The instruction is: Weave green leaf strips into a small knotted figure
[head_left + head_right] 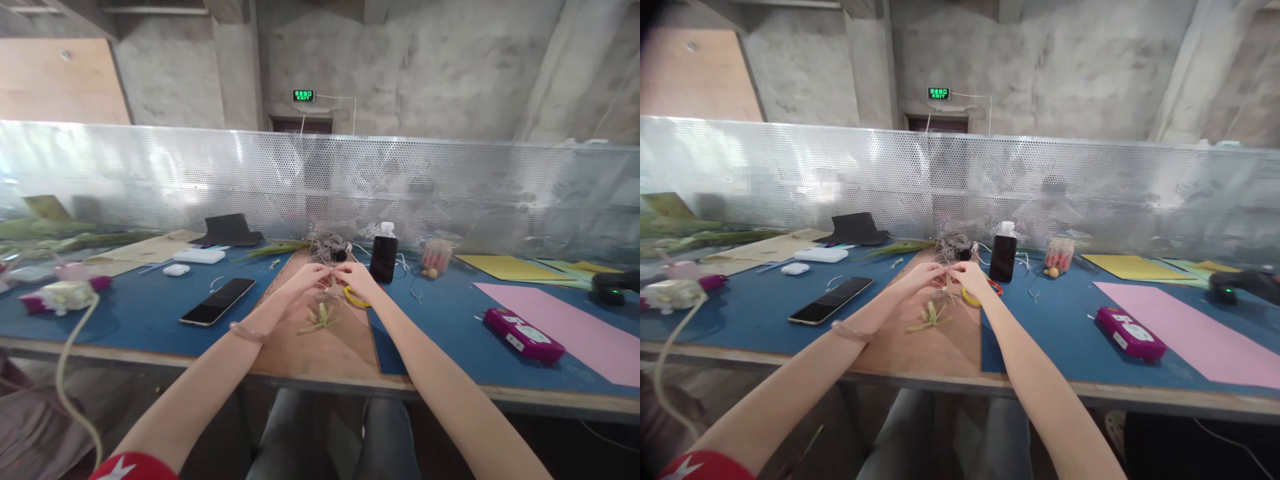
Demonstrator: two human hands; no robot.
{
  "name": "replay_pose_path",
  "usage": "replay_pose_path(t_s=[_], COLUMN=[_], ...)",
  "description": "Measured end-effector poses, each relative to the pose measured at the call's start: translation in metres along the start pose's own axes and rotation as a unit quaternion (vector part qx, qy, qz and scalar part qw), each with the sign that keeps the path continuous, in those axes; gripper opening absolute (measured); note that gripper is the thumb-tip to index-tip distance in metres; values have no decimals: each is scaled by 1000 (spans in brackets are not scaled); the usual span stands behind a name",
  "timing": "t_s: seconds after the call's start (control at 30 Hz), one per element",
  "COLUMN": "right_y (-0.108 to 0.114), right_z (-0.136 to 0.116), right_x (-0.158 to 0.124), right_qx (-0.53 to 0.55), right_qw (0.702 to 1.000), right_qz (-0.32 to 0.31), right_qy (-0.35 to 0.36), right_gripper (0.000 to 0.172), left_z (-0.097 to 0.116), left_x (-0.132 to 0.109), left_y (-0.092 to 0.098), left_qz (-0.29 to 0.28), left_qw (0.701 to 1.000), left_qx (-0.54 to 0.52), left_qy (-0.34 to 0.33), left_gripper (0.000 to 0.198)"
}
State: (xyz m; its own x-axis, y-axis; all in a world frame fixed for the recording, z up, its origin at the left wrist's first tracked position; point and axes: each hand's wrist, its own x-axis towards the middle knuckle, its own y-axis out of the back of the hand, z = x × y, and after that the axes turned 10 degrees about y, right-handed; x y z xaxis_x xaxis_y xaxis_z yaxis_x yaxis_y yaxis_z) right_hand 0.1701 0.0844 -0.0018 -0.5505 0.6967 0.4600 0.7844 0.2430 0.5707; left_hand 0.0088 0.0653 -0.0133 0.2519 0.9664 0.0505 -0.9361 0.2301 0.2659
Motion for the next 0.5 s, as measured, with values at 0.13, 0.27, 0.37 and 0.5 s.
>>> replay_pose_path(t_s=[0.13,0.27,0.37,0.5], right_y=[-1,0,0,1], right_z=[1,1,1,1], right_x=[1,1,1,0], right_qx=[4,2,-2,-3], right_qw=[1000,1000,1000,1000], right_qz=[2,0,-2,-3], right_qy=[3,0,-4,-10], right_gripper=[22,22,22,22], left_z=[4,5,3,2], left_x=[-4,-6,-4,-2], left_y=[-2,-2,0,1], left_qz=[-3,-10,-17,-21], left_qw=[1000,1000,1000,1000], left_qx=[2,2,3,9], left_qy=[2,6,10,12], left_gripper=[26,26,26,26])
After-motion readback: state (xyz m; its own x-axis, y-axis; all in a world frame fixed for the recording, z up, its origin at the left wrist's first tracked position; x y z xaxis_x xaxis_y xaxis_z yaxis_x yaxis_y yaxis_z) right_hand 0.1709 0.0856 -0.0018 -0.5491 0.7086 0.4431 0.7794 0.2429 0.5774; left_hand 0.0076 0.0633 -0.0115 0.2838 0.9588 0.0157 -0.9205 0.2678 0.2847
